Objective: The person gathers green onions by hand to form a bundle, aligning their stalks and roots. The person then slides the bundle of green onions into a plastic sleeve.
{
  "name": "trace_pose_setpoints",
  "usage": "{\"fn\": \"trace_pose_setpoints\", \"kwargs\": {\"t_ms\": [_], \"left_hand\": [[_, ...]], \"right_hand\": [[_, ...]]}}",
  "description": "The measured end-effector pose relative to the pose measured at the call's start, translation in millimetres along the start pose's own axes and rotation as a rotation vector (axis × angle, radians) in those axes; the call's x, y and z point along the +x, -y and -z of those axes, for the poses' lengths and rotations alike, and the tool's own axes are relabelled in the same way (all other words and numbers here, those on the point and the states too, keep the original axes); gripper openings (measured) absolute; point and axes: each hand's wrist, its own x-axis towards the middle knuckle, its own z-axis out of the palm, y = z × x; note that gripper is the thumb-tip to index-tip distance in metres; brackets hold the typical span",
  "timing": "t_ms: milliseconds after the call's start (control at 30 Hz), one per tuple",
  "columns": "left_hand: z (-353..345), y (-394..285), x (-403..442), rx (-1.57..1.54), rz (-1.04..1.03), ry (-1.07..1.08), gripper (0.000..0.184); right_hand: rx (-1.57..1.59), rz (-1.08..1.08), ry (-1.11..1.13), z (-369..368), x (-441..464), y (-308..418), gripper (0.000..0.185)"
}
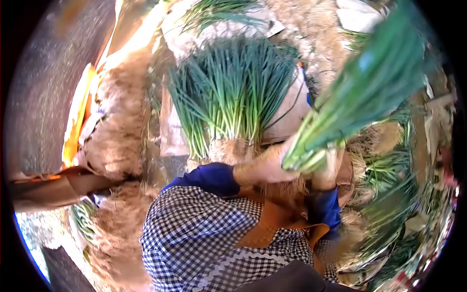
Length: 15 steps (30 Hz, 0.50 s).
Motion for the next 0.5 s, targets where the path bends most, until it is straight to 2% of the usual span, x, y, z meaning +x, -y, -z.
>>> {"fn": "trace_pose_setpoints", "kwargs": {"t_ms": [33,100,133,167,200,233,267,367,400,433,467,500], "left_hand": [[9.0,9.5,1.6,-0.096,-0.12,-0.067,0.097],[33.7,37.1,8.9,-0.296,-0.195,-0.174,0.098],[49.3,34.3,6.6,-0.223,-0.217,-0.226,0.098],[64.7,36.7,-2.8,-0.359,-0.116,-0.271,0.098],[80.3,39.3,-12.1,-0.501,-0.022,-0.33,0.098],[96.2,57.1,-20.8,-0.593,-0.065,-0.382,0.09],[108.4,64.4,-27.7,-0.55,-0.048,-0.499,0.088],[166.8,128.7,-63.6,-0.554,0.081,-0.542,0.083],[171.1,172.6,-67.6,-0.501,0.145,-0.615,0.065],[183.6,210.6,-80.9,-0.458,0.201,-0.683,0.05],[200.7,253.7,-98.8,-0.444,0.429,-0.682,0.032],[216.8,288.0,-111.4,-0.542,0.588,-0.627,0.023]], "right_hand": [[0.055,-0.076,0.015,-31.5,15.8,9.1,0.07],[0.119,-0.094,0.209,-55.2,53.6,-14.7,0.059],[-0.076,-0.245,0.275,-64.5,68.0,-17.4,0.053],[0.13,-0.201,0.41,-73.0,81.7,-47.8,0.054],[0.132,-0.262,0.499,-91.9,85.7,-50.6,0.053],[0.234,-0.393,0.536,-98.6,92.7,-81.8,0.051],[0.163,-0.394,0.613,-120.1,86.7,-81.4,0.058],[-0.006,-0.45,0.771,-115.4,63.6,-208.2,0.084],[-0.151,-0.419,0.82,-89.7,45.8,-225.0,0.092],[-0.202,-0.592,0.982,-73.9,36.5,-238.2,0.09],[-0.363,-0.612,0.983,-69.3,31.1,-216.1,0.079],[-0.524,-0.631,0.975,-65.7,27.6,-190.7,0.07]]}}
